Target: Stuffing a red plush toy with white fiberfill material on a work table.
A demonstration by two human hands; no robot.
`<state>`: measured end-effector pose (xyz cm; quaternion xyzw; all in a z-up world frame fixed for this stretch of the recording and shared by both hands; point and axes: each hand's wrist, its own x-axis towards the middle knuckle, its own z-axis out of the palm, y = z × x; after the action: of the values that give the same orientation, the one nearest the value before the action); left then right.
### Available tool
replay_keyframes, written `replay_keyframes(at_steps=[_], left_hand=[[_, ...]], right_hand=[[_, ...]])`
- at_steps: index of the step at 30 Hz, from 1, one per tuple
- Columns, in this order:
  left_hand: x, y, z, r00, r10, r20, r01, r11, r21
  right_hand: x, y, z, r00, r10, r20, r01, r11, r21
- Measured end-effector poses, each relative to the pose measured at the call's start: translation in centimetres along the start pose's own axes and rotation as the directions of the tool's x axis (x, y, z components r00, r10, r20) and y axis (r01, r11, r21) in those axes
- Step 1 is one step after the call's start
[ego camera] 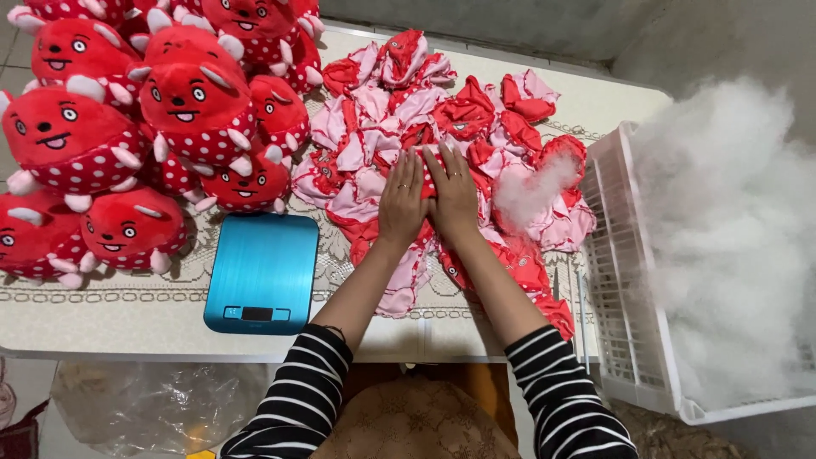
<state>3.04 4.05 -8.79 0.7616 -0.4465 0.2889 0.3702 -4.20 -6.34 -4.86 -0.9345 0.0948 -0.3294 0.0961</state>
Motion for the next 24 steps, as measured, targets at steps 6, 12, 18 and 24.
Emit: replay_keyframes(at_steps=[6,12,18,24], left_hand=[[-1.6,-1.3,2.5,1.0,-0.028,0.009,0.028,1.0,-0.005],[0.1,0.3,-1.0,0.998,0.02,0.059,-0.018,0.999,-0.041],[-0.7,-0.5,0.9,0.999,-0.037,0.02,0.037,0.999,0.009],[-1.0,-0.8,1.7,0.998,0.028,-0.059,-0.022,0.996,0.091]], right_hand=[[2.7,-2.2,0.4,0.957,0.26,0.126,-0.22,0.939,-0.265],[3.5,-1.1,-1.3,0.942,0.202,0.269,-0.147,0.966,-0.21],[4.0,-0.8,-4.3,0.834,0.3,0.463,-0.365,0.929,0.055],[4.1,-0.9,-2.9,0.869,0.253,0.425,-0.148,0.953,-0.265]])
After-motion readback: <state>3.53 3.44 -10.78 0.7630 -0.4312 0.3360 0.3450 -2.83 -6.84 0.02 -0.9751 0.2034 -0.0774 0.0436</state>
